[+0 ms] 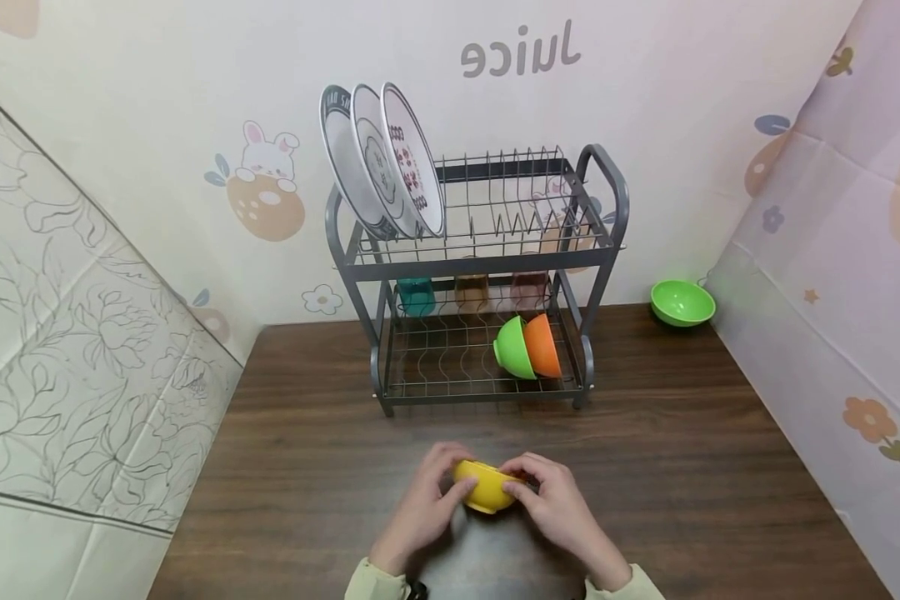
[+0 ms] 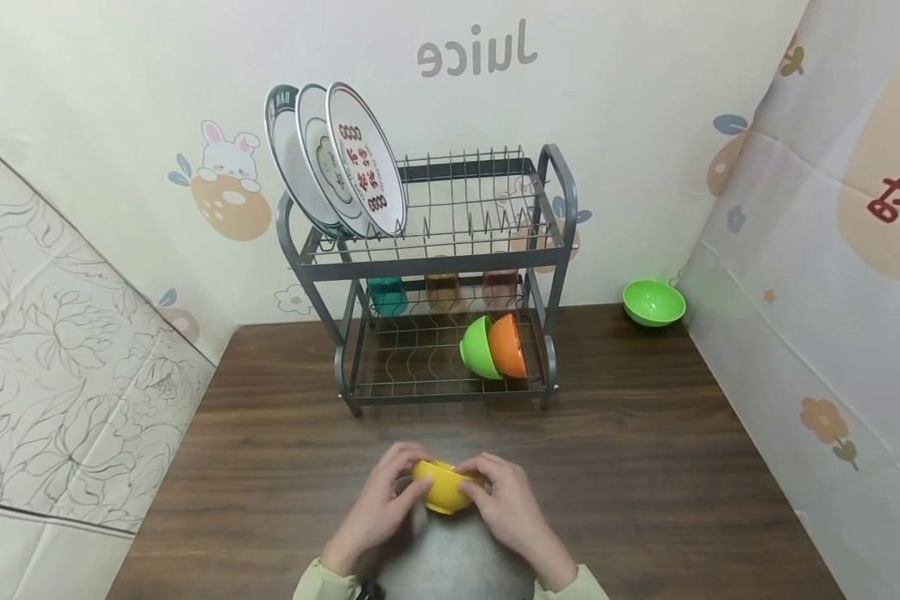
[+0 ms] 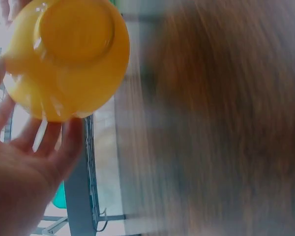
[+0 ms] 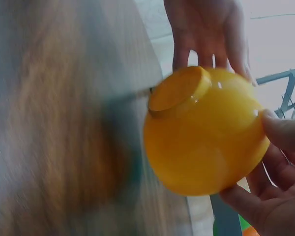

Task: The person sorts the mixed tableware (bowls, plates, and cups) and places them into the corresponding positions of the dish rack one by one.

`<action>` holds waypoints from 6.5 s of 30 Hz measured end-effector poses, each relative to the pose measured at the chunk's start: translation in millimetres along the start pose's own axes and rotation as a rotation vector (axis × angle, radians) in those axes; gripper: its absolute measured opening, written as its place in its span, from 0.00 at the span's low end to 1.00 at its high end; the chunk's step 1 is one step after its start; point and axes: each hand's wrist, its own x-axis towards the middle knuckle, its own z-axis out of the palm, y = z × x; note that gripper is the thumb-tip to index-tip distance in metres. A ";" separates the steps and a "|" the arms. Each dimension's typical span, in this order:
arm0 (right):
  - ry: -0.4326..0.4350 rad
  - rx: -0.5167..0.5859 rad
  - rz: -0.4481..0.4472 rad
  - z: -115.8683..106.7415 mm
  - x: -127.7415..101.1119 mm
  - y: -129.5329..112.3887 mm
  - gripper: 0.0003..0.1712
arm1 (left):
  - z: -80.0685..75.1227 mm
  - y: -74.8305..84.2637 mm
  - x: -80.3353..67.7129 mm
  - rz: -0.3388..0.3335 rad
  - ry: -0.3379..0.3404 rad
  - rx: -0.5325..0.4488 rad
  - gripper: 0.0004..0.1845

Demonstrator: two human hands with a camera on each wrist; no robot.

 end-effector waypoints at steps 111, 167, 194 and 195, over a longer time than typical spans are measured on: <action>0.390 -0.077 0.185 -82.9 -18.8 51.2 0.10 | -41.3 42.3 198.0 0.641 -0.438 1.082 0.14; 0.428 -0.107 0.194 -105.1 -19.5 60.9 0.12 | -0.9 28.3 120.8 0.629 -0.236 0.731 0.10; 0.410 -0.283 0.137 -148.8 8.3 78.4 0.12 | -12.3 -31.6 24.9 0.172 0.049 0.430 0.09; 0.404 -0.291 0.134 -151.1 10.3 79.9 0.12 | -15.1 -33.5 21.9 0.149 0.052 0.427 0.09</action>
